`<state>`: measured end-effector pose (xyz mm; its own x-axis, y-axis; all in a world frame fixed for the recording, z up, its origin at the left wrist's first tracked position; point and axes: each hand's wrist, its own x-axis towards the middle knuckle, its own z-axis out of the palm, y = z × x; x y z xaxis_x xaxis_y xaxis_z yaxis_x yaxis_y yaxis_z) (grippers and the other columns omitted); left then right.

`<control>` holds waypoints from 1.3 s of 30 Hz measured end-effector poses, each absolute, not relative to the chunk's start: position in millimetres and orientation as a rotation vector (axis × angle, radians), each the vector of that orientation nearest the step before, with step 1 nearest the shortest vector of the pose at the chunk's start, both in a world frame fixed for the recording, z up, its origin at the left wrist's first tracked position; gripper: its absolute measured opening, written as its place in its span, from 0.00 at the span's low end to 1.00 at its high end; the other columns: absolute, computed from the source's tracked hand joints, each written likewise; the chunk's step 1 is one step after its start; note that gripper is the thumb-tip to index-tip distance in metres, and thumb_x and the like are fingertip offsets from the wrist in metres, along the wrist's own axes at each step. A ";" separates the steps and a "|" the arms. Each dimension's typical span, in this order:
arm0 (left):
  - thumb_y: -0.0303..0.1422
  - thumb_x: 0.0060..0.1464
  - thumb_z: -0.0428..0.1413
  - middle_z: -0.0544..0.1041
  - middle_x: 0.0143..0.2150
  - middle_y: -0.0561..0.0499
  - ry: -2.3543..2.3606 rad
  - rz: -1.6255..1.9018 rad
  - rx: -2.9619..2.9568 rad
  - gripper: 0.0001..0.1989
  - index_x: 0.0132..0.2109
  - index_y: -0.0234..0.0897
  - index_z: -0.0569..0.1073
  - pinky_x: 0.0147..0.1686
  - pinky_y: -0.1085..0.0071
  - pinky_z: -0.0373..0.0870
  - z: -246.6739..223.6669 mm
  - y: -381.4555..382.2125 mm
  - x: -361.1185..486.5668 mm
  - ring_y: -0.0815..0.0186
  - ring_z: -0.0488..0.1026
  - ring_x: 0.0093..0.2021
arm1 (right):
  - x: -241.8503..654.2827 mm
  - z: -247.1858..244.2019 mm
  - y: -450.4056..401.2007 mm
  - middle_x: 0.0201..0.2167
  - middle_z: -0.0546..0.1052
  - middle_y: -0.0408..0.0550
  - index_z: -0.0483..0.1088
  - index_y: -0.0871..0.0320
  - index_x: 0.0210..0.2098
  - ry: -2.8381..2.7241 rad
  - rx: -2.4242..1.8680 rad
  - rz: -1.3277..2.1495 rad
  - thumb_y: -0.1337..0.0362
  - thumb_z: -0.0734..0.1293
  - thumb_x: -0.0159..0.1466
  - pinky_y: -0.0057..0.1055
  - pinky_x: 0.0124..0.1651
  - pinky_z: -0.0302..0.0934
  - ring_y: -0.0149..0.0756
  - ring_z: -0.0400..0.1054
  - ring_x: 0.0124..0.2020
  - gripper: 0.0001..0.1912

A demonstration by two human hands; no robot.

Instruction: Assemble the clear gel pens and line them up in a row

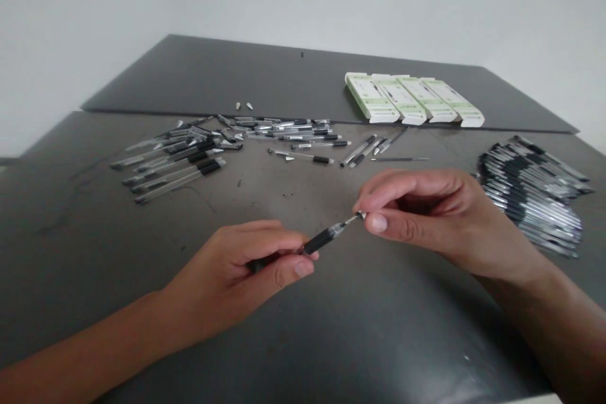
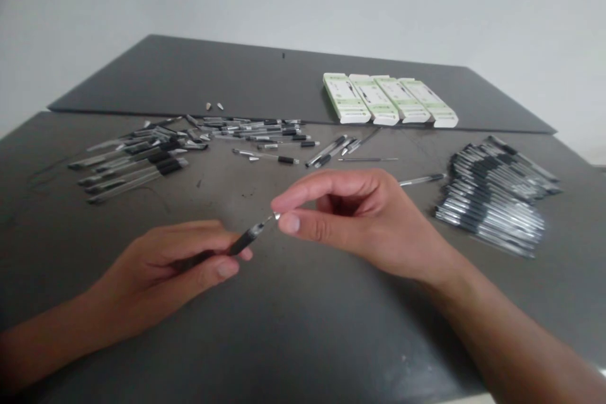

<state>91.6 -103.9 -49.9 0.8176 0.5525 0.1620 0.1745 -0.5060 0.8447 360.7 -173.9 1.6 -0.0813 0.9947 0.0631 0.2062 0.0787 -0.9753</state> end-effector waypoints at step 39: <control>0.36 0.72 0.61 0.74 0.29 0.58 0.469 0.509 2.171 0.09 0.42 0.41 0.83 0.29 0.77 0.64 -48.5 -105.0 93.1 0.73 0.73 0.28 | 349.5 -3.3 -190.1 0.34 0.84 0.42 0.87 0.42 0.49 -1.619 -1.441 0.849 0.63 0.83 0.59 0.30 0.20 0.52 0.29 0.59 0.22 0.18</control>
<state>93.1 -105.0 -48.5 0.8478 0.4932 0.1948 0.1536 -0.5801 0.8000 349.5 -190.1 -3.3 -0.0402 0.9913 0.1250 0.4610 0.1293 -0.8779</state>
